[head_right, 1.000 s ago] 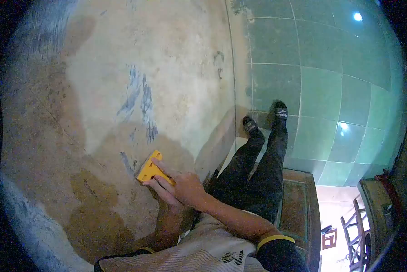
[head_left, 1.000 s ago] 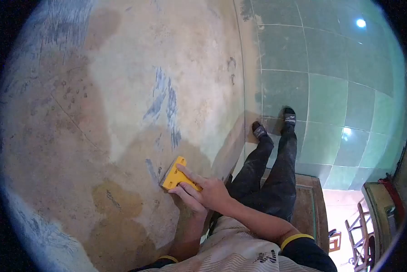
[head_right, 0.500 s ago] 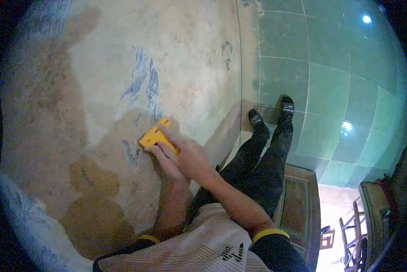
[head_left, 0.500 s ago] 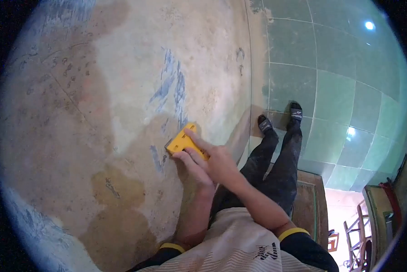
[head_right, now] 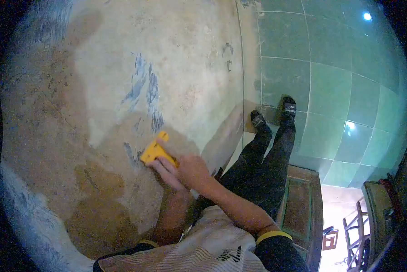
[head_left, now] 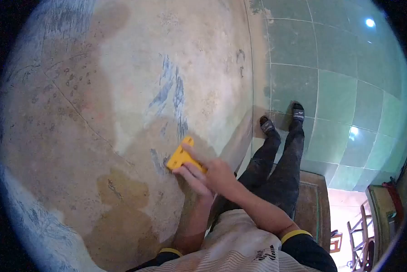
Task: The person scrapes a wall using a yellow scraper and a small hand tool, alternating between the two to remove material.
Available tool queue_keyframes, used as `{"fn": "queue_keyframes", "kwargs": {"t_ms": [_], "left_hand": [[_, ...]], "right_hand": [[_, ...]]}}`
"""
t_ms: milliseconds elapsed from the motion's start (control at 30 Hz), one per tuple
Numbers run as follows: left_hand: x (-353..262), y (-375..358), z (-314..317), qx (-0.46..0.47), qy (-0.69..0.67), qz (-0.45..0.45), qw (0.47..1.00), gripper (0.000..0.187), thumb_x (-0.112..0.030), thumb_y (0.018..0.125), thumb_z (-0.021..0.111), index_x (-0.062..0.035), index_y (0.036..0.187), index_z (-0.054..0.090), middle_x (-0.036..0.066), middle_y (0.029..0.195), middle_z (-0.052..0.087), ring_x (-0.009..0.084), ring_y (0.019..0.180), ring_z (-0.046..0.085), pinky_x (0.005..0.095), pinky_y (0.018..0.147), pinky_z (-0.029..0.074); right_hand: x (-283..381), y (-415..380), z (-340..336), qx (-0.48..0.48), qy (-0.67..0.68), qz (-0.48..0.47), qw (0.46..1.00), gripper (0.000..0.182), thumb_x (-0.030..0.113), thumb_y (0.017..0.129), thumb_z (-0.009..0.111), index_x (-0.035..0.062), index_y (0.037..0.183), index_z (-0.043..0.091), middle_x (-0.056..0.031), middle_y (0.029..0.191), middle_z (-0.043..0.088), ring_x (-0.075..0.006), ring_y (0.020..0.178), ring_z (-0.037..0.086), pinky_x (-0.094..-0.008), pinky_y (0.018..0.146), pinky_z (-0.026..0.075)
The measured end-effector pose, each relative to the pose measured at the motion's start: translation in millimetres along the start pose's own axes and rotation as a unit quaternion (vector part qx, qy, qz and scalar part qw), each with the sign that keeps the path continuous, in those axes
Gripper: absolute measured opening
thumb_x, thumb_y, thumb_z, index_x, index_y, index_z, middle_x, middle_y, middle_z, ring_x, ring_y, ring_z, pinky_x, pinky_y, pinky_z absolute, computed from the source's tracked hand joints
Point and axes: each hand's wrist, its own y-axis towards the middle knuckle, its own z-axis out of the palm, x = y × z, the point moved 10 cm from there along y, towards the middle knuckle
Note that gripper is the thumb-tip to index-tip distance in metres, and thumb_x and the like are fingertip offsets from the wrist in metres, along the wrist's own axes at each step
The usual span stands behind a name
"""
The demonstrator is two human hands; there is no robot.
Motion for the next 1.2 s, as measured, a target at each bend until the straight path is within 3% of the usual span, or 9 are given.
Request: {"fn": "queue_keyframes", "kwargs": {"t_ms": [100,167,500,567,767,867,1033,1133,1200], "left_hand": [[-84,21,123,-0.024,0.439,0.103,0.892,0.034,-0.006,0.103,0.046,0.0027,0.136,0.049,0.013,0.126,0.055,0.0298,0.102,0.055,0.0469,0.097,0.049],[-15,19,5,-0.044,0.032,0.001,0.999,0.035,-0.004,0.101,0.048,0.0008,0.136,0.050,0.011,0.124,0.057,0.0257,0.098,0.057,0.0444,0.094,0.050],[21,13,-63,-0.163,0.123,-0.062,0.977,0.033,-0.015,0.107,0.038,-0.0005,0.134,0.048,0.012,0.120,0.054,0.0264,0.097,0.054,0.0408,0.092,0.049],[-49,22,63,-0.105,0.561,0.042,0.820,0.033,-0.014,0.106,0.037,0.0004,0.133,0.050,0.014,0.117,0.055,0.0283,0.094,0.055,0.0477,0.093,0.049],[-14,29,28,0.042,-0.036,-0.007,0.998,0.039,-0.005,0.103,0.046,-0.0032,0.141,0.045,0.015,0.130,0.053,0.0223,0.108,0.053,0.0409,0.092,0.047],[-51,28,67,-0.023,0.319,0.074,0.945,0.057,-0.041,0.103,0.051,-0.0036,0.145,0.040,0.011,0.130,0.049,0.0249,0.113,0.049,0.0328,0.097,0.044],[-35,47,70,0.019,0.556,-0.084,0.827,0.043,-0.028,0.110,0.034,-0.0043,0.145,0.039,0.009,0.132,0.048,0.0219,0.118,0.046,0.0312,0.097,0.044],[-6,18,-5,-0.140,0.337,0.072,0.928,0.029,-0.007,0.096,0.062,-0.0046,0.124,0.056,0.001,0.110,0.058,0.0083,0.088,0.054,0.0218,0.074,0.052],[-53,36,46,-0.116,0.510,0.076,0.849,0.031,-0.007,0.096,0.062,-0.0039,0.127,0.055,0.001,0.112,0.059,0.0082,0.088,0.054,0.0228,0.075,0.053]], "right_hand": [[-3,14,-21,-0.076,0.045,-0.010,0.996,0.054,0.046,0.096,0.058,0.0351,0.147,0.046,-0.0258,0.075,0.066,-0.0441,0.068,0.067,-0.0471,0.063,0.053],[-3,11,-18,-0.025,0.043,0.003,0.999,0.053,0.045,0.096,0.059,0.0332,0.147,0.048,-0.0263,0.078,0.067,-0.0442,0.072,0.067,-0.0461,0.065,0.054],[0,6,-16,-0.074,0.007,-0.047,0.996,0.053,0.037,0.094,0.065,0.0270,0.144,0.052,-0.0304,0.094,0.067,-0.0449,0.081,0.068,-0.0442,0.069,0.055],[-3,18,-17,-0.074,0.041,-0.033,0.996,0.053,0.037,0.094,0.064,0.0269,0.144,0.052,-0.0305,0.095,0.067,-0.0452,0.082,0.068,-0.0442,0.069,0.055],[5,18,-26,-0.034,0.034,-0.008,0.999,0.053,0.035,0.095,0.064,0.0257,0.145,0.051,-0.0298,0.096,0.068,-0.0461,0.082,0.067,-0.0448,0.070,0.055],[1,28,-20,-0.070,0.041,-0.043,0.996,0.055,0.035,0.095,0.063,0.0262,0.147,0.048,-0.0297,0.095,0.068,-0.0459,0.081,0.068,-0.0450,0.070,0.056],[0,39,-38,-0.068,0.072,-0.013,0.995,0.057,0.036,0.096,0.062,0.0283,0.149,0.045,-0.0302,0.097,0.068,-0.0453,0.082,0.069,-0.0451,0.074,0.056],[7,15,-19,-0.080,0.062,-0.067,0.993,0.056,0.038,0.096,0.061,0.0290,0.150,0.044,-0.0309,0.094,0.068,-0.0446,0.078,0.069,-0.0460,0.071,0.055],[-3,36,-28,-0.094,0.066,-0.081,0.990,0.057,0.038,0.097,0.060,0.0301,0.150,0.043,-0.0309,0.093,0.068,-0.0448,0.077,0.069,-0.0466,0.070,0.055]]}}
